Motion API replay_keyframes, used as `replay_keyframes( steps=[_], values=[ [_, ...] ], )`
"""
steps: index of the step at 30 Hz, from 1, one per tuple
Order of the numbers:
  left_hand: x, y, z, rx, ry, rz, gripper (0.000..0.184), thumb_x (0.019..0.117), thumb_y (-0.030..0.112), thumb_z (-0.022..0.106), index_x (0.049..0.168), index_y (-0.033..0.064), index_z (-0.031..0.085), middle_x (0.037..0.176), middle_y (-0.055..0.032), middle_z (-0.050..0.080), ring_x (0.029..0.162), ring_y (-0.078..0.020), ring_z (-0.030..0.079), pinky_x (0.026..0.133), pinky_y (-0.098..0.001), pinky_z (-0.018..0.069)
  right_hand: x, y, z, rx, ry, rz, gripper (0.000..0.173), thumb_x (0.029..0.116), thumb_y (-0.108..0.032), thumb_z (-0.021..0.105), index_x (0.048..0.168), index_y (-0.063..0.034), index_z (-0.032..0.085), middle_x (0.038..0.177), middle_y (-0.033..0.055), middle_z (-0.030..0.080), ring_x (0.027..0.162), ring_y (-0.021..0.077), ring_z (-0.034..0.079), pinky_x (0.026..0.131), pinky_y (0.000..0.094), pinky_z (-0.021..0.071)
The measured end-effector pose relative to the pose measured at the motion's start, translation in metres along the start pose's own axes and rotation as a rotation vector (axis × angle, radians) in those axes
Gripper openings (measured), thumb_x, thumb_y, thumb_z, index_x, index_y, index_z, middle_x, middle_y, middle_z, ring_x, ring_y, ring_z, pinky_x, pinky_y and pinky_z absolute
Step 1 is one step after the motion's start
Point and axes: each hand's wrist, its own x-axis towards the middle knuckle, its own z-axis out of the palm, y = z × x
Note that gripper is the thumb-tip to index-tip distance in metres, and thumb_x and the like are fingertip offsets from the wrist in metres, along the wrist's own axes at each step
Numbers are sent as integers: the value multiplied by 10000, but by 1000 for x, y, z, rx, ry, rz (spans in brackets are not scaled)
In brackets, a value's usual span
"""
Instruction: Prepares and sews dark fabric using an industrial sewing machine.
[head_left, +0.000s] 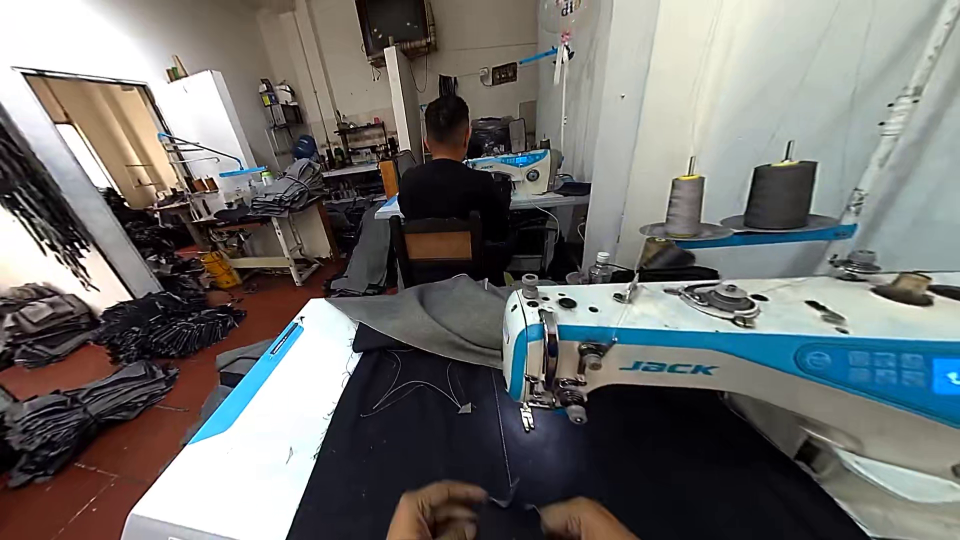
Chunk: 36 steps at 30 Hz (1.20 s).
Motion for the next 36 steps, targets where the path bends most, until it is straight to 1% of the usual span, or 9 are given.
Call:
replay_keyframes(
  steps=[2,4,6,8,11,23,27,31,36],
  values=[
    [24,-13,-7,315,78,-127,259,929,89,705,1156,-36,710,945,-139,760,837,-201,723,842,-426,576,20,4,-22,-223,-55,113,261,951,-177,706,1001,77,740,913,268,720,905,408,696,859,604,508],
    [41,-24,-7,575,74,-235,288,945,224,715,1117,-5,742,1004,-181,762,994,-337,725,956,-561,529,37,16,-38,-407,-124,288,325,982,-266,684,1087,36,740,1033,264,722,1041,428,671,974,621,451],
    [46,-36,-1,735,140,-175,335,925,298,728,1022,-21,764,978,-209,748,1038,-416,680,983,-606,467,44,29,-44,-479,-107,392,393,981,-355,681,1097,17,735,1090,249,714,1105,418,640,1042,615,382],
    [48,-46,1,810,209,-92,390,907,345,742,951,-43,755,940,-224,732,1007,-443,669,949,-613,470,41,35,-46,-486,-59,408,408,971,-372,691,1085,17,738,1129,242,702,1143,408,620,1057,606,364],
    [47,-47,-1,815,198,-97,385,916,333,727,936,-52,749,981,-243,712,1031,-454,649,951,-622,464,36,42,-46,-454,10,373,404,938,-361,735,1026,34,749,1102,241,694,1128,410,612,1034,604,373],
    [46,-37,-8,794,48,-166,345,904,320,737,913,-24,765,1015,-226,695,1076,-437,605,956,-614,431,47,42,-58,-448,-128,443,404,903,-393,772,995,0,757,1103,204,689,1095,366,616,1018,589,383],
    [43,-32,-4,791,84,-208,354,888,348,757,910,-5,765,998,-188,698,1076,-398,614,980,-579,438,46,33,-60,-428,-105,479,416,889,-386,792,1016,7,742,1097,223,681,1093,379,615,1001,578,420],
    [42,-43,-5,784,143,-139,361,849,367,789,852,7,755,937,-167,689,1018,-376,625,945,-560,457,45,35,-61,-434,-81,466,389,895,-372,789,985,3,738,1063,209,680,1052,360,621,964,554,440],
    [39,-41,-17,637,97,-146,272,877,262,777,886,-8,747,973,-163,668,1019,-319,616,952,-483,475,45,40,-58,-428,-62,445,374,888,-365,796,958,-3,736,1055,193,677,1048,351,617,968,556,433]
  ],
)
